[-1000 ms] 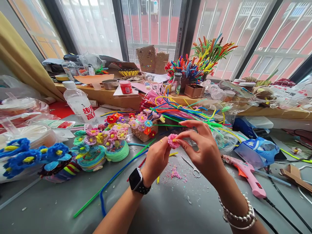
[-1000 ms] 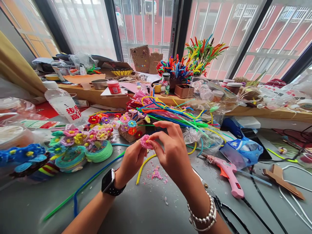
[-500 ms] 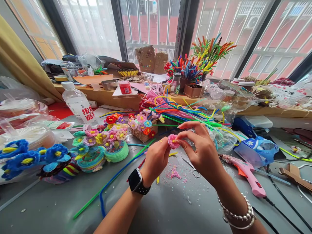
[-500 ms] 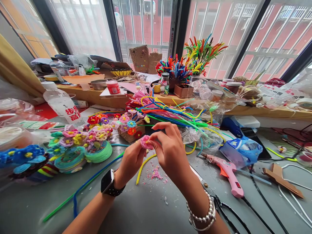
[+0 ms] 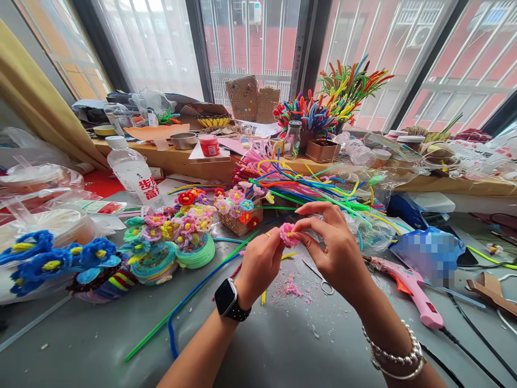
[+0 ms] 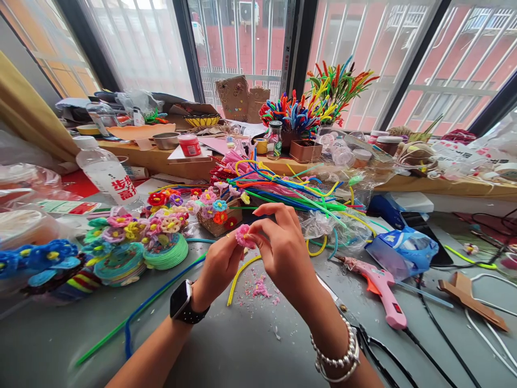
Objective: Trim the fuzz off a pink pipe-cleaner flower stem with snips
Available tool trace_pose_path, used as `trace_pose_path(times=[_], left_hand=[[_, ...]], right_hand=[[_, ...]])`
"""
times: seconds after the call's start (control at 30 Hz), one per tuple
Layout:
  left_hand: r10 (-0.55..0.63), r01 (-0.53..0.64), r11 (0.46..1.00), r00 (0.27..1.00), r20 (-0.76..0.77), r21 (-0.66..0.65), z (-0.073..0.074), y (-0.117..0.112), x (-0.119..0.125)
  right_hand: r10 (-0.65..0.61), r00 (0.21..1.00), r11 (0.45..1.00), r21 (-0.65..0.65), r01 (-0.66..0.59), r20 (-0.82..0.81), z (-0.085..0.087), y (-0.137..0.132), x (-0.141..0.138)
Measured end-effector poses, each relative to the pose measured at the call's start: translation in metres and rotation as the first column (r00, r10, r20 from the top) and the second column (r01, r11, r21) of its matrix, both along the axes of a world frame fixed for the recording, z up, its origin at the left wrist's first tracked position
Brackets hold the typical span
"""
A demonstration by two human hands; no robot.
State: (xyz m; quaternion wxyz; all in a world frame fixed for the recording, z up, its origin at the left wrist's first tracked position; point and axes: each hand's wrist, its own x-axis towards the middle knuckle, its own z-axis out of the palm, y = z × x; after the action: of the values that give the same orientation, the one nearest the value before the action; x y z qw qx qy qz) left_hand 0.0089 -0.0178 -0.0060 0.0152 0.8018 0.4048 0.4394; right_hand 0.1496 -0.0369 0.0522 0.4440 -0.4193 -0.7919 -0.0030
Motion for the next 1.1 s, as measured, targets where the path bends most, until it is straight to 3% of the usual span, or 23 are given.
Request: trace_pose_path(times=[0.3, 0.67, 0.9, 1.0, 1.1], left_hand=[[0.017, -0.018, 1.000, 1.000, 0.017, 0.014, 0.001, 0.001, 0.000], [-0.021, 0.024, 0.998, 0.999, 0.042, -0.062, -0.002, 0.000, 0.002], [-0.125, 0.185, 0.968, 0.941, 0.315, -0.170, 0.007, 0.001, 0.000], [-0.098, 0.233, 0.941, 0.883, 0.459, -0.247, 0.010, 0.003, -0.002], [-0.075, 0.340, 0.880, 0.789, 0.609, -0.332, 0.010, 0.004, -0.003]], right_hand=[[-0.037, 0.999, 0.999, 0.013, 0.037, -0.005, 0.001, -0.001, 0.000], [-0.050, 0.999, 0.999, 0.019, 0.050, 0.001, 0.003, -0.004, -0.001], [-0.094, 0.982, 0.995, 0.028, 0.100, -0.165, 0.004, -0.001, 0.003], [-0.092, 0.988, 0.995, -0.061, 0.084, -0.126, 0.000, 0.004, 0.005], [0.019, 0.998, 0.977, -0.213, -0.030, -0.057, -0.008, 0.009, 0.004]])
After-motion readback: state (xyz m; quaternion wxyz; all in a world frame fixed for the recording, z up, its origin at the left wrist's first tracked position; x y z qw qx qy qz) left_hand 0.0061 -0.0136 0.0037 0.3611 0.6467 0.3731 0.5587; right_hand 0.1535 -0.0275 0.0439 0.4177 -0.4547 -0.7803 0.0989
